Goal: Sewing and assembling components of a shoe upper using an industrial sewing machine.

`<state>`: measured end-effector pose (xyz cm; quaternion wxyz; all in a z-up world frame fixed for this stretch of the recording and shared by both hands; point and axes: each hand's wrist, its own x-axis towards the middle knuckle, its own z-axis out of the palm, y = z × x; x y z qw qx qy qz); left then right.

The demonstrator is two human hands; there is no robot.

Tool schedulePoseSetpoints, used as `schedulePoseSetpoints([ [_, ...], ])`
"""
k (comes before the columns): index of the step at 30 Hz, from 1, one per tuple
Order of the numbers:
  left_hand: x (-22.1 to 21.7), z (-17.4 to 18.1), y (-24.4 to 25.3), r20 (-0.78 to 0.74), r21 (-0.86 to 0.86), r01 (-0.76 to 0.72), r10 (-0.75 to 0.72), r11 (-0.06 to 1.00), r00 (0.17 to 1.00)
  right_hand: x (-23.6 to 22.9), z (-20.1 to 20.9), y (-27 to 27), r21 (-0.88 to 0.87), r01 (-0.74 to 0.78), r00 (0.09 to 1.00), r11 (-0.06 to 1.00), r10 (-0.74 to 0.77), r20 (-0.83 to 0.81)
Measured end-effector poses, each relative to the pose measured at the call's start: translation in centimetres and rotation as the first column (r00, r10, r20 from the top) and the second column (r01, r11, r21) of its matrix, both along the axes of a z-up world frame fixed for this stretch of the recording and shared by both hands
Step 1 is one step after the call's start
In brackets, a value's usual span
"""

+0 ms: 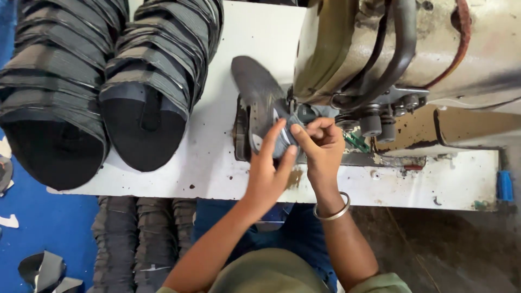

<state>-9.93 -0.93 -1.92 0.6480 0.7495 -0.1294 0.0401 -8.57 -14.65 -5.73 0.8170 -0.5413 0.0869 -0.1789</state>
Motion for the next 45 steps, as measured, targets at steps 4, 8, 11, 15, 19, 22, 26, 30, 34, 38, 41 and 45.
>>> schedulePoseSetpoints([
  [4, 2.4, 1.7, 2.0, -0.078, -0.012, 0.093, -0.093, 0.996, 0.993, -0.9, 3.6, -1.3, -0.071, -0.077, 0.991, 0.995, 0.069, -0.115],
  [8, 5.3, 1.3, 3.9, -0.197, -0.029, 0.237, -0.238, 0.971, 0.951, -3.7, 4.1, -9.7, -0.769, 0.443, 0.896, 0.460, -0.215, 0.388],
  [11, 6.7, 0.8, 4.1, -0.136, -0.039, 0.289, -0.292, 0.956, 0.947, -4.6, 6.5, -17.7, -0.653, 0.754, 0.639, 0.071, -0.304, 0.706],
  [15, 7.4, 1.4, 4.2, -0.153, -0.010, 0.307, -0.305, 0.952, 0.940, -6.3, 4.1, -21.6, -0.798, 0.584, 0.668, -0.147, -0.472, 0.576],
  [19, 6.1, 0.7, 3.9, -0.029, -0.031, 0.267, -0.267, 0.963, 0.963, -6.2, 2.5, -19.2, -0.653, 0.489, 0.603, -0.578, -0.317, 0.732],
  [22, 5.0, 2.0, 4.1, -0.212, -0.049, 0.274, -0.278, 0.961, 0.937, -5.9, 2.9, -19.6, -0.712, 0.492, 0.629, -0.501, -0.361, 0.688],
  [26, 4.5, 2.2, 4.0, -0.108, 0.013, 0.241, -0.238, 0.970, 0.965, -5.8, 4.5, -20.0, -0.663, 0.747, 0.582, -0.046, -0.437, 0.686],
  [30, 4.7, 2.9, 4.0, -0.175, 0.004, 0.237, -0.232, 0.972, 0.957, -4.6, 5.5, -9.2, -0.870, 0.066, 0.973, 0.489, -0.224, -0.052],
  [34, 4.7, 3.2, 4.1, -0.098, -0.008, 0.228, -0.228, 0.974, 0.969, 0.9, 7.9, -2.4, -0.936, -0.319, 0.937, -0.149, -0.196, -0.288],
  [38, 4.9, 2.7, 4.1, -0.165, 0.050, 0.225, -0.214, 0.973, 0.963, 7.9, -1.3, -7.2, -0.945, -0.293, 0.949, -0.143, -0.168, -0.269],
  [41, 4.7, 3.7, 4.1, -0.236, 0.091, 0.249, -0.222, 0.964, 0.946, 10.4, -5.8, -11.9, -0.988, -0.070, 0.996, -0.137, 0.051, -0.077],
  [45, 4.5, 1.2, 4.0, 0.001, 0.015, 0.184, -0.184, 0.983, 0.983, 12.4, -5.8, -12.2, -0.989, 0.057, 0.995, -0.135, 0.085, 0.045],
])
